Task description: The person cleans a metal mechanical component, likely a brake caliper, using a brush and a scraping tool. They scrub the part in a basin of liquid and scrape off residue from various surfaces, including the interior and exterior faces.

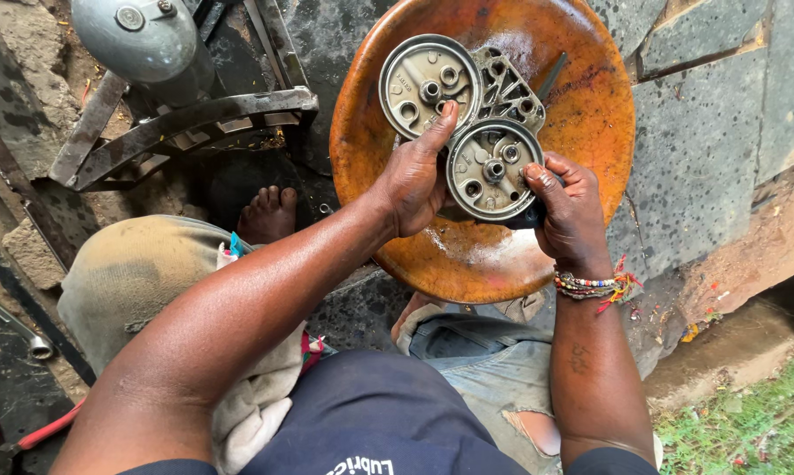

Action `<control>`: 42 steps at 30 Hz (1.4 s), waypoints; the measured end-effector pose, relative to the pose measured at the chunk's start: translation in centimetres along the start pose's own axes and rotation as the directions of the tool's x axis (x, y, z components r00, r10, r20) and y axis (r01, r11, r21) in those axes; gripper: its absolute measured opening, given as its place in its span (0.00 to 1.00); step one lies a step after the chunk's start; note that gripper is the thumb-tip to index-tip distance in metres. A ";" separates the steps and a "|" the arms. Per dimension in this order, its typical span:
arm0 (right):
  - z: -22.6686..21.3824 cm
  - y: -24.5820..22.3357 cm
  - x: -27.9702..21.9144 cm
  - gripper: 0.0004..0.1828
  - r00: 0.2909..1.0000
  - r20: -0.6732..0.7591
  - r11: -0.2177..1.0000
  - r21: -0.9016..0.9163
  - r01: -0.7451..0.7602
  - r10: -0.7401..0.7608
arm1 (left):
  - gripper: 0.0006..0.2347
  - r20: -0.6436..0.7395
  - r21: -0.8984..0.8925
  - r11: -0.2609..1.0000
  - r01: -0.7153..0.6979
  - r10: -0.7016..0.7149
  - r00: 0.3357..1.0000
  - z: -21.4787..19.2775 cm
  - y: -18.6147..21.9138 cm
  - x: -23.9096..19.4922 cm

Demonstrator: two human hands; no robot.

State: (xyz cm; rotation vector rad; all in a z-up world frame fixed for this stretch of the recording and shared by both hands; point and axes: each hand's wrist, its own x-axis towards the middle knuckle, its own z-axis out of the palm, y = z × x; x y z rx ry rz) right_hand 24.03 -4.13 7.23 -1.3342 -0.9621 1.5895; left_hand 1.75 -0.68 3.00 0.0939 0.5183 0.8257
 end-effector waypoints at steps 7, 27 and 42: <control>-0.7 -0.6 0.5 0.09 0.986 -0.126 0.935 -0.349 0.057 -0.107 | 0.29 -0.112 0.048 0.999 0.002 0.003 0.994 -0.9 -0.4 0.9; 7.7 -1.5 -1.6 0.09 0.864 0.325 0.389 -0.792 0.471 -0.386 | 0.36 -0.204 0.332 0.942 -0.047 0.120 0.972 -2.7 -1.9 1.7; 7.7 -0.5 -2.0 0.06 0.868 0.199 0.405 -0.822 0.401 -0.455 | 0.24 -0.023 0.409 0.835 -0.368 0.412 0.911 -2.1 -3.7 1.4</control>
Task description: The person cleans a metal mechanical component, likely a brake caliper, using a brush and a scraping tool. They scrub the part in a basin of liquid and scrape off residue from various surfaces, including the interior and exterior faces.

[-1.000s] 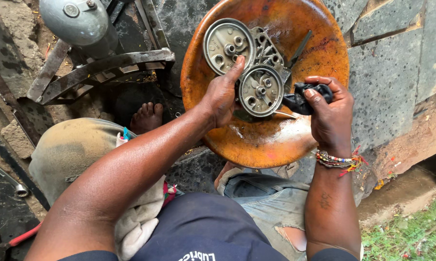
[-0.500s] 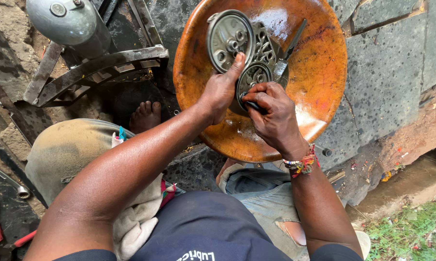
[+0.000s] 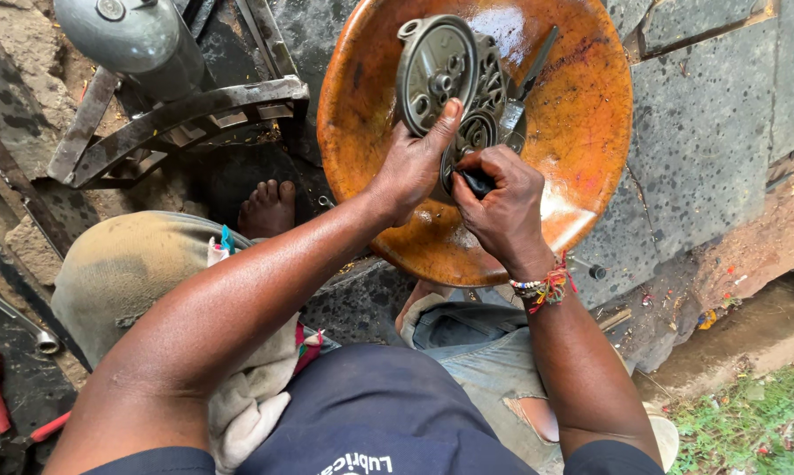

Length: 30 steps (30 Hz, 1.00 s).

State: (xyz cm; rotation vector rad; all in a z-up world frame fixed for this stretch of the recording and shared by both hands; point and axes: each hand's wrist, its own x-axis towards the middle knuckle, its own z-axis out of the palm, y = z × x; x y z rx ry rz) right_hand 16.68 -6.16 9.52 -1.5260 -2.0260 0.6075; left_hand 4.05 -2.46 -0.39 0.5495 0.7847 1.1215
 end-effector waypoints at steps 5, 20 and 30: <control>0.3 -0.2 -0.4 0.06 0.994 0.063 0.996 -0.036 0.087 -0.084 | 0.21 -0.003 0.004 0.999 0.045 -0.045 0.999 -0.1 0.0 -0.3; 1.3 0.1 -1.7 0.08 0.994 -0.094 0.996 0.066 0.068 -0.061 | 0.18 0.003 0.208 0.964 -0.163 0.166 0.986 1.6 0.7 -1.0; 4.3 4.8 -1.8 0.19 0.853 -0.048 0.636 0.688 -0.349 0.520 | 0.16 0.154 0.268 0.875 -0.404 0.375 0.914 3.6 2.8 -3.3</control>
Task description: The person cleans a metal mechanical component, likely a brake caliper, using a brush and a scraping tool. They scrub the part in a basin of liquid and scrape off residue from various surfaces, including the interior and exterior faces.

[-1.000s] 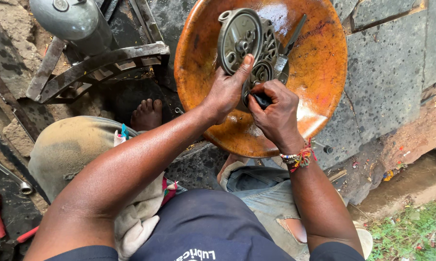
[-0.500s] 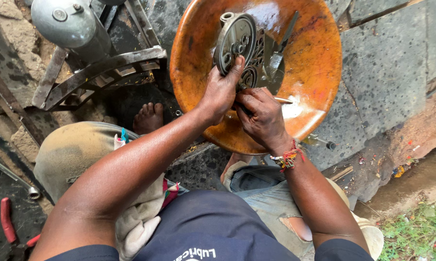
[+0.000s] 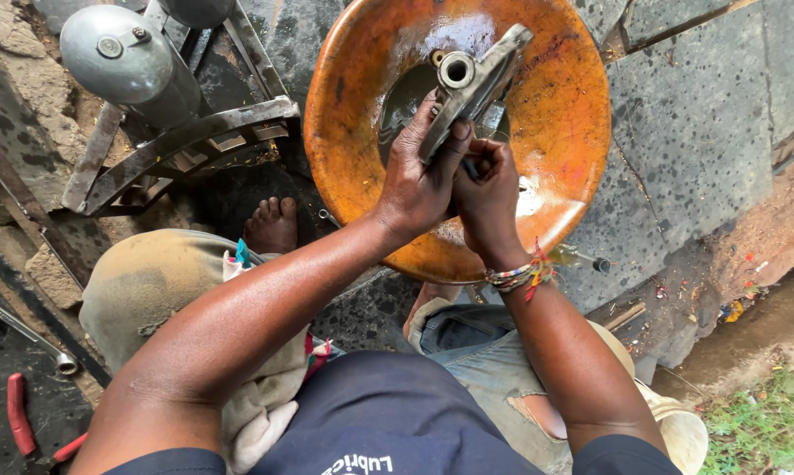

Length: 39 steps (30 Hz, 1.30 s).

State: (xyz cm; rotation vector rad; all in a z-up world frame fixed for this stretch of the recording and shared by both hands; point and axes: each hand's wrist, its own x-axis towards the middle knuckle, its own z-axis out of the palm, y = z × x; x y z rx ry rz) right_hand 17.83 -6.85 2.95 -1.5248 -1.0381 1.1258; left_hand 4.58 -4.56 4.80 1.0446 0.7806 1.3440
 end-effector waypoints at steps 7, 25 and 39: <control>-2.4 -1.2 -0.1 0.29 0.905 0.419 0.797 0.519 -0.309 0.078 | 0.26 0.240 0.196 0.972 -0.126 0.077 0.968 0.3 3.6 0.0; -4.8 -9.3 -0.2 0.28 0.818 0.343 0.609 -0.548 0.574 -0.462 | 0.35 0.394 0.535 0.812 0.233 -0.484 0.782 -2.8 5.6 2.2; -3.5 -7.8 -0.1 0.13 0.740 0.252 0.506 -0.592 0.627 -0.623 | 0.30 0.321 0.393 0.917 0.066 -0.204 0.925 -1.6 3.7 0.8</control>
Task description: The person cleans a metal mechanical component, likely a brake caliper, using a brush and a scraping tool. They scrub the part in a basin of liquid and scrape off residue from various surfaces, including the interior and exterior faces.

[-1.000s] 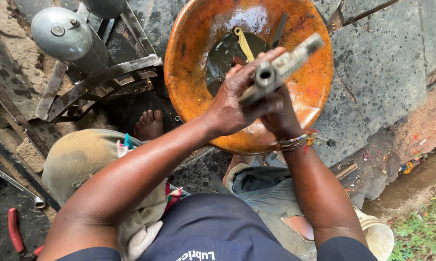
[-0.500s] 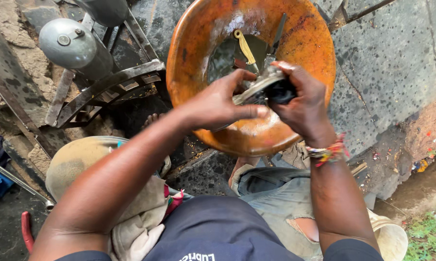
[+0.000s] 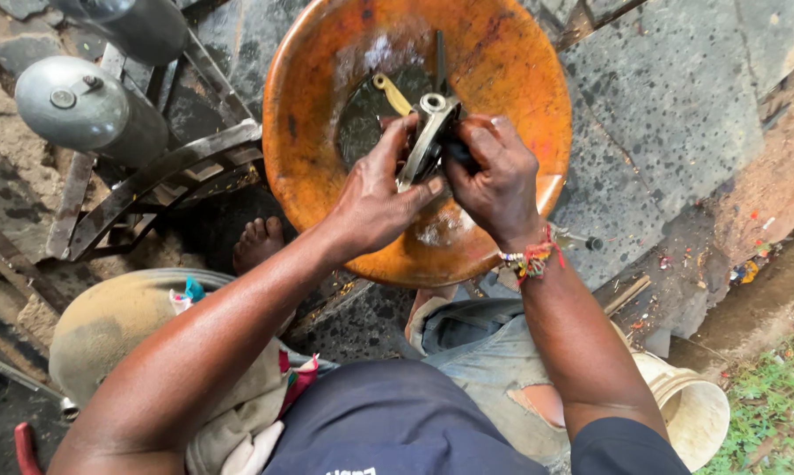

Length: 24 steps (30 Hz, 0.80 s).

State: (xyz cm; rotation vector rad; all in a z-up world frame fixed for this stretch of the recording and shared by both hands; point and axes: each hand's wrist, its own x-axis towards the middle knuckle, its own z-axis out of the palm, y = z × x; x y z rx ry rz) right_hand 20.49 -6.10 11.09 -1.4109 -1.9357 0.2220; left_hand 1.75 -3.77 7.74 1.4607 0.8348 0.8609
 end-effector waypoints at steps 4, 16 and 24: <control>0.6 0.0 0.5 0.11 1.000 0.024 1.000 -0.012 -0.006 0.006 | 0.31 -0.018 -0.033 0.999 0.041 -0.041 0.999 0.2 -0.7 0.0; 2.0 3.8 -0.1 0.04 0.897 0.130 0.829 0.346 -0.440 0.422 | 0.36 0.010 0.133 0.987 -0.091 0.090 0.996 -0.2 -0.7 -0.1; 1.2 4.7 0.8 0.12 0.664 0.603 -0.260 0.795 -0.549 0.442 | 0.36 0.070 0.387 0.856 -0.341 0.342 0.937 -1.5 -1.0 1.1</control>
